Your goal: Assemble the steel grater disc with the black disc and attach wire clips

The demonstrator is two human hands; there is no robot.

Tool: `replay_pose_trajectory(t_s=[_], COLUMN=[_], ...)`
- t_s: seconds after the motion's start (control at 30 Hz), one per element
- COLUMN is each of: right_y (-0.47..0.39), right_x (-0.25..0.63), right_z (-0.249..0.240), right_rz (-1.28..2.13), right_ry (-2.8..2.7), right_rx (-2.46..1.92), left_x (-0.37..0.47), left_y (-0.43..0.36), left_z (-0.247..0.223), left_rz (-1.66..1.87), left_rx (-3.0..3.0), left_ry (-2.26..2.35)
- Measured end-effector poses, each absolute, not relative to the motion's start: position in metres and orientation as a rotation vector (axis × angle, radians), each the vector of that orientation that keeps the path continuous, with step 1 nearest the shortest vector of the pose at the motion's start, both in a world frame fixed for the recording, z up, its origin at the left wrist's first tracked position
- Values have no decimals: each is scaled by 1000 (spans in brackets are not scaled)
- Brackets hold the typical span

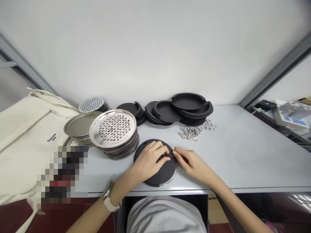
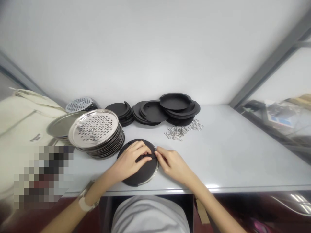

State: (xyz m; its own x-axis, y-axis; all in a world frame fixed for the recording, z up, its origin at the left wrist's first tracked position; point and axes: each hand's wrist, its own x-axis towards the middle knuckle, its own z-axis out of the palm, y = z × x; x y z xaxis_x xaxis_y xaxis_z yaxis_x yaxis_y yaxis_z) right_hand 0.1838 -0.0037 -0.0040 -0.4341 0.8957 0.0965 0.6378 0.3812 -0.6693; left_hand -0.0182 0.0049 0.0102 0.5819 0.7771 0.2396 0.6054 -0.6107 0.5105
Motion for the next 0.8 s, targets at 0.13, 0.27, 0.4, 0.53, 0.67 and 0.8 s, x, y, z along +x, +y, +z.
replay_pose_trajectory(t_s=[0.13,0.27,0.4,0.53,0.67,0.8], right_y=[-2,-3,-3,-3,-3,-3], right_x=[184,184,184,183,184,185], right_z=[-6,-7,-6,-7,-11,-12], right_rz=[735,708,690,642,580,564], right_ry=[-2227,-2247,-2264,-2282,-2318,-2333], right_rx=[-1356,-1372,-1379,-1393,-1418,-1422], left_x=[-18,-18,-18,-18,-18,-18], left_y=[4,4,5,5,5,4], left_z=[11,10,10,10,9,9], left_rz=[629,635,629,634,647,640], left_rx=[2448,2438,2442,2444,2439,2445], left_ry=[1121,1134,1128,1125,1116,1118])
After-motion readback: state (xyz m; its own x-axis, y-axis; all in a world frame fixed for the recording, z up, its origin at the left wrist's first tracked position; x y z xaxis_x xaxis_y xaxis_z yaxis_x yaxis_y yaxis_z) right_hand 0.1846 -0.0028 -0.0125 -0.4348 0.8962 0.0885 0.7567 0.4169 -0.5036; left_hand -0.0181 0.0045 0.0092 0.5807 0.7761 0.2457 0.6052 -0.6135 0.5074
